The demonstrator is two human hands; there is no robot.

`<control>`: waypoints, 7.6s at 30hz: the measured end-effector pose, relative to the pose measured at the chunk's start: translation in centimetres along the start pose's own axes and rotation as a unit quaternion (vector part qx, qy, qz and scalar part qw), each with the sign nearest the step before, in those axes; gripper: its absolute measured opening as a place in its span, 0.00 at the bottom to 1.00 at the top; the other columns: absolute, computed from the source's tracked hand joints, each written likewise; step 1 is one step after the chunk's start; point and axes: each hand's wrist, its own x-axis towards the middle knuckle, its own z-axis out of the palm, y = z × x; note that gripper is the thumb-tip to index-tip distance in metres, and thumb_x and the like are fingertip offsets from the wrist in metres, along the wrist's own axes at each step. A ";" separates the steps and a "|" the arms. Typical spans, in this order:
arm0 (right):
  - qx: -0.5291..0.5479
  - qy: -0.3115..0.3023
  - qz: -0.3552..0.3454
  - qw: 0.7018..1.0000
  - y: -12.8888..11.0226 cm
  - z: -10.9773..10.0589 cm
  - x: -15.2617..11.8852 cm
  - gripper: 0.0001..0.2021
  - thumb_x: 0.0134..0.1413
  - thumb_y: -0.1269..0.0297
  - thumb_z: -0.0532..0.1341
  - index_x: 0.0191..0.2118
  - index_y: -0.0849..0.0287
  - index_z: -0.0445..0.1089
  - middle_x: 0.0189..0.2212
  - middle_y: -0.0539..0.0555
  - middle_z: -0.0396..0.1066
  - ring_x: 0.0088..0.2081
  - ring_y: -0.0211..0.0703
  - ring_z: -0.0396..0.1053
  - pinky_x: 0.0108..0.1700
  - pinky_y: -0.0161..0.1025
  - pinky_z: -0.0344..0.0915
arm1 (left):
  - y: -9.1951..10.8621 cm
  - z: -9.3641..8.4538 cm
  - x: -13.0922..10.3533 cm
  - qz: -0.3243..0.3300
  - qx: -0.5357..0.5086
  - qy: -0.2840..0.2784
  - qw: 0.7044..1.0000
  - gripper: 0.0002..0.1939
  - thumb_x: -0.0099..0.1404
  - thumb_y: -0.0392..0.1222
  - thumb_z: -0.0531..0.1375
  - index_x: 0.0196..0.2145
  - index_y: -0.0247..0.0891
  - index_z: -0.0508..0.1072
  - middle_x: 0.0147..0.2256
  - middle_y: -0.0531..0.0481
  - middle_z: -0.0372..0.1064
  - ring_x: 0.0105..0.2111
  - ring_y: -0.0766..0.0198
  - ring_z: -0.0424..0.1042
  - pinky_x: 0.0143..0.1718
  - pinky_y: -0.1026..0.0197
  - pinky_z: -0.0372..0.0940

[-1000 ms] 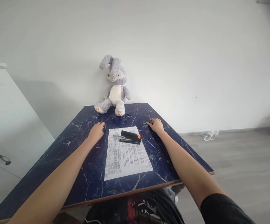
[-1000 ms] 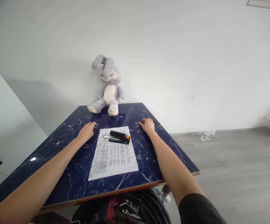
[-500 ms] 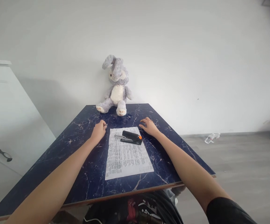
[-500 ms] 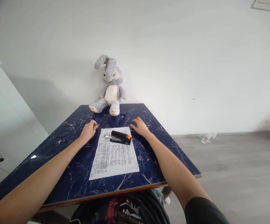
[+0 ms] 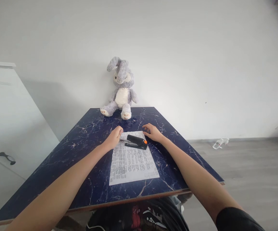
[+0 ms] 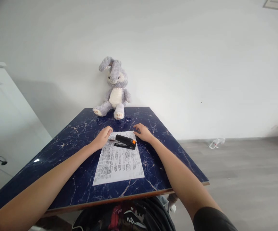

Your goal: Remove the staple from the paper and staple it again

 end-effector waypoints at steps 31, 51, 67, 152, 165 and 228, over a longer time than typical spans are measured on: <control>-0.002 -0.030 -0.018 0.999 0.2 -0.4 -0.1 0.13 0.61 0.76 0.63 0.50 0.61 0.76 0.43 0.57 0.71 0.40 0.46 0.73 0.46 0.43 0.70 | -0.1 -0.8 -0.1 0.046 -0.068 -0.157 0.984 0.07 0.65 0.45 0.66 0.39 0.45 0.85 0.44 0.44 0.78 0.43 0.53 0.79 0.48 0.51 0.73; -0.001 -0.047 -0.015 0.999 -0.6 -0.7 -0.1 0.12 0.61 0.75 0.64 0.49 0.60 0.77 0.44 0.58 0.73 0.39 0.45 0.73 0.47 0.42 0.70 | 0.3 -1.6 0.0 0.058 -0.041 -0.201 0.977 0.10 0.68 0.43 0.64 0.42 0.43 0.85 0.46 0.45 0.78 0.45 0.55 0.78 0.52 0.53 0.69; 0.114 -0.124 -0.144 0.975 -8.9 0.3 -0.5 0.19 0.67 0.48 0.66 0.49 0.61 0.73 0.42 0.58 0.75 0.40 0.48 0.72 0.43 0.41 0.65 | -3.1 -4.2 0.2 -0.051 -0.117 -0.223 0.966 0.18 0.59 0.50 0.72 0.46 0.42 0.85 0.43 0.43 0.83 0.43 0.51 0.81 0.47 0.53 0.72; 0.121 -0.169 -0.058 0.976 -6.7 -5.8 -1.0 0.19 0.61 0.46 0.70 0.45 0.59 0.82 0.41 0.57 0.75 0.36 0.45 0.69 0.40 0.43 0.67 | 3.5 0.3 -0.9 0.107 -0.052 -0.368 0.922 0.23 0.76 0.54 0.56 0.66 0.65 0.70 0.73 0.60 0.56 0.75 0.50 0.49 0.74 0.45 0.40; 0.118 -0.183 -0.078 0.973 -6.7 -5.5 -1.0 0.18 0.63 0.50 0.70 0.46 0.60 0.82 0.41 0.58 0.75 0.34 0.43 0.67 0.39 0.42 0.65 | 2.4 0.4 -0.8 0.157 0.017 -0.402 0.902 0.25 0.81 0.54 0.47 0.72 0.67 0.59 0.76 0.64 0.39 0.77 0.50 0.41 0.75 0.41 0.33; 0.019 -0.072 0.141 0.987 -12.9 -0.8 -0.1 0.10 0.55 0.59 0.68 0.35 0.60 0.70 0.31 0.57 0.75 0.30 0.49 0.74 0.30 0.42 0.68 | 0.4 -0.7 0.5 -0.037 -0.068 0.165 0.983 0.07 0.74 0.42 0.52 0.39 0.41 0.68 0.39 0.46 0.72 0.39 0.57 0.75 0.46 0.53 0.70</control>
